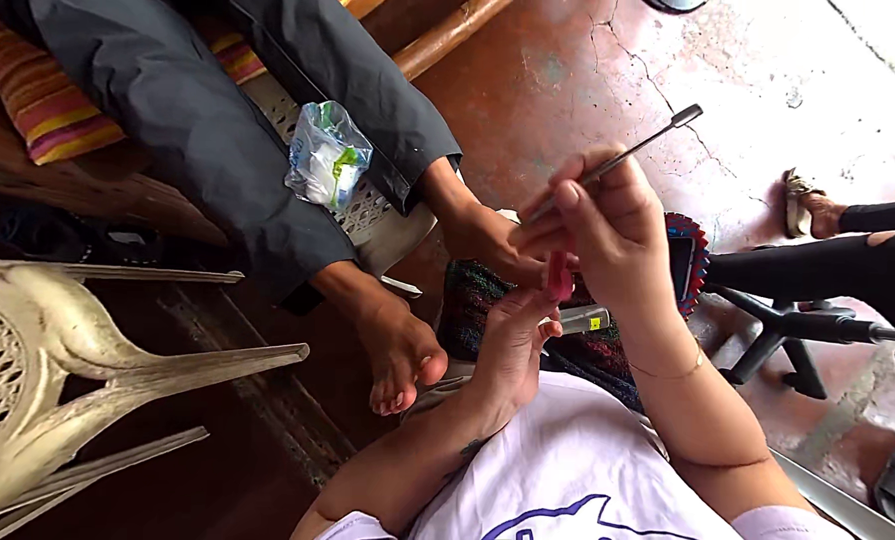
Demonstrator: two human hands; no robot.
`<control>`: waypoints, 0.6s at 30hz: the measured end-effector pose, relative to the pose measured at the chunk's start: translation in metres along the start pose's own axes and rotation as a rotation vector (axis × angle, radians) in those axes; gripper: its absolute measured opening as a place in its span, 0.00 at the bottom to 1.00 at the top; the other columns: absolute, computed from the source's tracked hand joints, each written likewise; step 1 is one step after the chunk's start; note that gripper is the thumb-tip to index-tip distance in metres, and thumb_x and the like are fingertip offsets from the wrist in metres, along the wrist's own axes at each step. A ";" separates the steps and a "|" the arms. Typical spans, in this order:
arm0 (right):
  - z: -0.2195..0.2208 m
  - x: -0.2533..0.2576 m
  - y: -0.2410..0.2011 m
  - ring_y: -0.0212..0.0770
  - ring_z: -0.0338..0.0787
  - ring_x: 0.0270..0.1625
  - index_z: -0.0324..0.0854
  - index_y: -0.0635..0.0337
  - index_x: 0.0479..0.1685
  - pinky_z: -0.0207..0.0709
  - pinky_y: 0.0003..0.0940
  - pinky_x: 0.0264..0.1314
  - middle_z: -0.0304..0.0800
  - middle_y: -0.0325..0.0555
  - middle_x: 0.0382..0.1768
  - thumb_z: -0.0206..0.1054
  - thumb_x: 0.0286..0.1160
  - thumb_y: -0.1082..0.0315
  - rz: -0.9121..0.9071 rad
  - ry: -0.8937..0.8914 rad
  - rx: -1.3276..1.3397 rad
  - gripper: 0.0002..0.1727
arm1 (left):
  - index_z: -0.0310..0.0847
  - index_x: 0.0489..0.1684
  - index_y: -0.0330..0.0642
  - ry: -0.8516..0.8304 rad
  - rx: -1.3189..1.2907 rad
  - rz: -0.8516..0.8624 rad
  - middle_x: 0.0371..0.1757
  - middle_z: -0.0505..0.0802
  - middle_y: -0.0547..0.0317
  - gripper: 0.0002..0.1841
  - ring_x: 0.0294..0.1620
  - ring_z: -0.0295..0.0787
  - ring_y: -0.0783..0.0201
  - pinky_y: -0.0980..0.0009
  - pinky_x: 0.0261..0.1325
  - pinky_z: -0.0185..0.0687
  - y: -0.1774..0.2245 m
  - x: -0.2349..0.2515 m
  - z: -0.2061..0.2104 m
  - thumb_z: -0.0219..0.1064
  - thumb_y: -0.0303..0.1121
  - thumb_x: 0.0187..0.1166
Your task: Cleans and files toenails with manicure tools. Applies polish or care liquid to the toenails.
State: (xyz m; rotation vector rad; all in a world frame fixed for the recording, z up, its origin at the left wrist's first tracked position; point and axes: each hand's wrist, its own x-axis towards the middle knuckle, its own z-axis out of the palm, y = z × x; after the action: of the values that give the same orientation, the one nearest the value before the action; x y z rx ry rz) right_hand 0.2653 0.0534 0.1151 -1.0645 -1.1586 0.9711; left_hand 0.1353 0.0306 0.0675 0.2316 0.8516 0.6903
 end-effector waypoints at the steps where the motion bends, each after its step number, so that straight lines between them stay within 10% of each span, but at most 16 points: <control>1: -0.003 -0.006 0.000 0.39 0.96 0.34 0.71 0.59 0.55 0.95 0.33 0.36 0.91 0.47 0.41 0.59 0.88 0.75 0.045 -0.038 0.081 0.05 | 0.86 0.37 0.38 -0.007 0.001 -0.008 0.32 0.91 0.57 0.11 0.31 0.88 0.70 0.77 0.38 0.86 0.001 -0.001 0.000 0.56 0.19 0.83; 5: -0.021 -0.047 0.004 0.41 0.97 0.42 0.81 0.52 0.53 0.95 0.36 0.42 0.93 0.47 0.48 0.73 0.73 0.78 0.022 0.057 0.180 0.15 | 0.89 0.37 0.39 -0.044 0.001 -0.032 0.33 0.92 0.57 0.07 0.32 0.86 0.71 0.77 0.40 0.84 0.002 0.003 -0.003 0.64 0.22 0.80; 18: -0.018 -0.086 0.026 0.41 0.98 0.44 0.84 0.53 0.44 0.95 0.34 0.45 0.95 0.46 0.48 0.76 0.71 0.79 -0.147 0.291 -0.004 0.11 | 0.89 0.35 0.37 -0.081 -0.041 -0.065 0.34 0.92 0.54 0.08 0.31 0.87 0.70 0.77 0.40 0.85 0.004 0.004 -0.008 0.63 0.21 0.81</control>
State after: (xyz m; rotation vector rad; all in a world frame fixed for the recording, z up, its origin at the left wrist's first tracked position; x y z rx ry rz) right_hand 0.2693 -0.0263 0.0696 -1.0677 -0.9830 0.6734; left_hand 0.1293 0.0359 0.0622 0.1929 0.7632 0.6332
